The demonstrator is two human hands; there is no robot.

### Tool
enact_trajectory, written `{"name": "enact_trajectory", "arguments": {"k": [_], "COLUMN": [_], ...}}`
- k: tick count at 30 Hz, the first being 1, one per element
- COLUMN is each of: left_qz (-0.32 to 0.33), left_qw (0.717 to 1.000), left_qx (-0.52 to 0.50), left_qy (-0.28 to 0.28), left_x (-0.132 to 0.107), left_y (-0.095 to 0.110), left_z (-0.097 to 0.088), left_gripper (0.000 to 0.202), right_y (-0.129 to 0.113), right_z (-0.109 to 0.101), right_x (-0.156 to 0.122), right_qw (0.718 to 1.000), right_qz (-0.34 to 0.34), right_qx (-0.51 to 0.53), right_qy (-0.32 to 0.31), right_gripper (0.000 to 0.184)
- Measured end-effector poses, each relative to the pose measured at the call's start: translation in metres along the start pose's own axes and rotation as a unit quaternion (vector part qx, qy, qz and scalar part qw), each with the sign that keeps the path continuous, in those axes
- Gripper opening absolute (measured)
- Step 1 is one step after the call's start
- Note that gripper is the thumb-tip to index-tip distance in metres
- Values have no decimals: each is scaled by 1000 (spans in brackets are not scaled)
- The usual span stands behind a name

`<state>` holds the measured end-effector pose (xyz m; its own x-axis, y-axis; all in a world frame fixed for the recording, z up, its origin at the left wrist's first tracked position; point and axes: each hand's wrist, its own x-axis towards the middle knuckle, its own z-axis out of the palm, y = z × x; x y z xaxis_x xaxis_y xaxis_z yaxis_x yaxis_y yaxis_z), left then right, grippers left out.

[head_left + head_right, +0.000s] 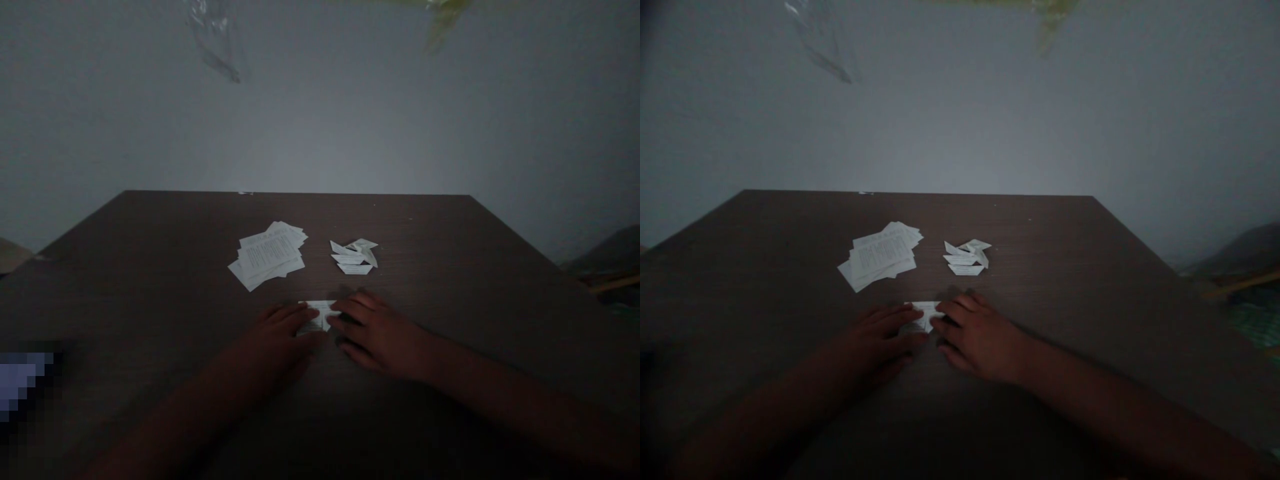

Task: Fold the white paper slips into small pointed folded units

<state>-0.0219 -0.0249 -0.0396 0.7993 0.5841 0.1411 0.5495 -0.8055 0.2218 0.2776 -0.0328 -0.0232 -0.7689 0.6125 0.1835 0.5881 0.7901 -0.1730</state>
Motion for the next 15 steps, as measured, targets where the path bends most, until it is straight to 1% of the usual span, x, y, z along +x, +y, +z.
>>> {"name": "enact_trajectory", "arguments": {"k": [7, 10, 15], "left_qz": [-14, -14, -18], "left_qw": [1000, 1000, 1000], "left_qx": [4, -4, -11], "left_qy": [-9, -11, -18], "left_x": [2, 4, 5], "left_y": [4, 3, 4], "left_z": [-7, -11, -15], "left_gripper": [44, 41, 36], "right_y": [-2, -2, -1], "right_z": [-1, -1, 1], "right_x": [0, 1, 0], "right_qw": [1000, 1000, 1000], "right_qz": [-2, -1, -4], "right_qx": [-5, -6, -1], "right_qy": [-11, -14, -1], "right_gripper": [42, 41, 41]}}
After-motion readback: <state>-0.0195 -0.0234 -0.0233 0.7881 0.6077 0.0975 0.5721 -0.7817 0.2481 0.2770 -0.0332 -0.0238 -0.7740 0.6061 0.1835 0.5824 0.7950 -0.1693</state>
